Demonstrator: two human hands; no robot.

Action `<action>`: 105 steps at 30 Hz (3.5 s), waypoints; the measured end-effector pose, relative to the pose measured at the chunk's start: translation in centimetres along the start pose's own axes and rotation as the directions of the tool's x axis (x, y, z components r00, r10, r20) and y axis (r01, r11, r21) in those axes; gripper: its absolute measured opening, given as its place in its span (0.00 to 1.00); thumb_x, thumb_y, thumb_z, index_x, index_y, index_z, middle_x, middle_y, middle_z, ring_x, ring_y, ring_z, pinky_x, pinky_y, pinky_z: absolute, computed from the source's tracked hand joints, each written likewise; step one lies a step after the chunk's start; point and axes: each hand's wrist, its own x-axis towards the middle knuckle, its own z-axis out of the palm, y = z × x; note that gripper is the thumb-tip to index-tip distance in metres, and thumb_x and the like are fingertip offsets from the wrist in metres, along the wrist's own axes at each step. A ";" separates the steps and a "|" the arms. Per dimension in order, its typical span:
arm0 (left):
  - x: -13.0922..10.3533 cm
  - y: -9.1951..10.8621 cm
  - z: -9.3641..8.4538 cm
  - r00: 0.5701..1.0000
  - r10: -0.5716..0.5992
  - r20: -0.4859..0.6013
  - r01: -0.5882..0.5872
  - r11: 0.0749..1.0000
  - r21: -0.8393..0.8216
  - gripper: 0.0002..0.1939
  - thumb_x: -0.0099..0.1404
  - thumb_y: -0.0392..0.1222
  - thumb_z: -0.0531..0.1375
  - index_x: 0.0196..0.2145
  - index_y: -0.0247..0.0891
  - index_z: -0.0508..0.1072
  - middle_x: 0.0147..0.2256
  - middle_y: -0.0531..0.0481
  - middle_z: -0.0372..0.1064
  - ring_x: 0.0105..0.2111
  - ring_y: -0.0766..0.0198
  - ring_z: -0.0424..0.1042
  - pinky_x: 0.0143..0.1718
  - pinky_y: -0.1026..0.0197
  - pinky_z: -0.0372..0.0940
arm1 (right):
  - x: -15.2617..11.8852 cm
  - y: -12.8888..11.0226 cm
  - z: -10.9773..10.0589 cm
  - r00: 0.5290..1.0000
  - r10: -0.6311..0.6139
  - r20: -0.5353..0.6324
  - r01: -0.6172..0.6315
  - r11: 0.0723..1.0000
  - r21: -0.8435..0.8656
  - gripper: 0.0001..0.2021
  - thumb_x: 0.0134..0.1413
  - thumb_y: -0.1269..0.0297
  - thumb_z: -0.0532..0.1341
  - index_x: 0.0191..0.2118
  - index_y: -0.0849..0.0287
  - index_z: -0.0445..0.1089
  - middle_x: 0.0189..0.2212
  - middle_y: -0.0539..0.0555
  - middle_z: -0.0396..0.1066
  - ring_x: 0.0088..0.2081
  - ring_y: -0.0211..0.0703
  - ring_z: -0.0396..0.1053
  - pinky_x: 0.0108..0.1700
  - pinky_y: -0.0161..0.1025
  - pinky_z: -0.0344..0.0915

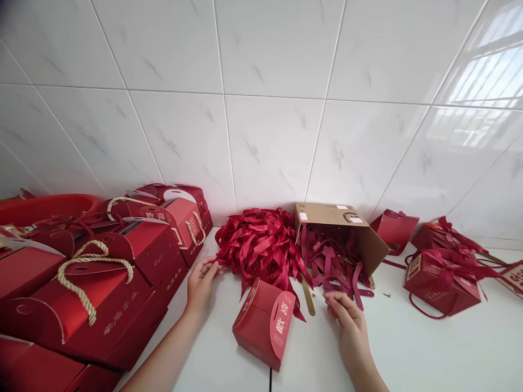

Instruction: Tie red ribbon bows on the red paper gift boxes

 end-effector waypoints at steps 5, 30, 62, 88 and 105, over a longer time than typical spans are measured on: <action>-0.2 0.1 0.1 0.995 -0.013 -0.098 0.009 0.999 -0.036 0.17 0.55 0.53 0.61 0.35 0.37 0.73 0.34 0.46 0.71 0.36 0.59 0.71 0.41 0.57 0.65 | -0.6 -1.1 0.6 0.971 0.016 0.239 -0.064 0.979 0.191 0.14 0.48 0.48 0.62 0.34 0.51 0.76 0.33 0.56 0.66 0.33 0.47 0.60 0.34 0.41 0.60; 1.9 2.7 0.7 0.995 -0.075 -0.071 0.052 0.957 -0.285 0.20 0.48 0.47 0.66 0.39 0.38 0.69 0.29 0.54 0.68 0.28 0.66 0.68 0.32 0.63 0.61 | -3.5 -2.4 2.5 0.865 0.127 0.486 -0.069 0.988 -0.135 0.18 0.50 0.44 0.62 0.31 0.56 0.74 0.26 0.51 0.65 0.31 0.43 0.59 0.37 0.37 0.56; -8.8 20.5 -2.1 0.931 0.093 0.353 0.011 0.959 -0.284 0.28 0.54 0.33 0.67 0.50 0.41 0.62 0.30 0.58 0.67 0.26 0.71 0.71 0.33 0.66 0.68 | -7.3 -12.4 2.5 0.664 -0.150 0.732 -0.050 0.969 0.244 0.13 0.52 0.56 0.64 0.23 0.59 0.70 0.24 0.52 0.64 0.30 0.41 0.60 0.35 0.39 0.55; -13.1 21.6 -0.2 0.680 0.028 0.733 -0.301 0.922 0.244 0.11 0.68 0.49 0.53 0.46 0.47 0.68 0.34 0.55 0.67 0.36 0.67 0.67 0.38 0.65 0.62 | -9.7 -15.1 6.1 0.921 0.171 0.350 -0.377 0.616 0.691 0.11 0.47 0.62 0.70 0.38 0.58 0.77 0.29 0.47 0.73 0.31 0.33 0.68 0.33 0.31 0.67; -11.9 22.9 -5.1 0.781 0.187 0.596 -0.495 0.767 0.407 0.12 0.68 0.46 0.52 0.48 0.47 0.64 0.29 0.56 0.64 0.29 0.67 0.67 0.34 0.66 0.63 | -6.8 -17.1 0.5 0.944 -0.327 -0.051 0.325 0.887 0.329 0.12 0.44 0.55 0.71 0.36 0.54 0.79 0.29 0.55 0.75 0.31 0.43 0.70 0.38 0.43 0.68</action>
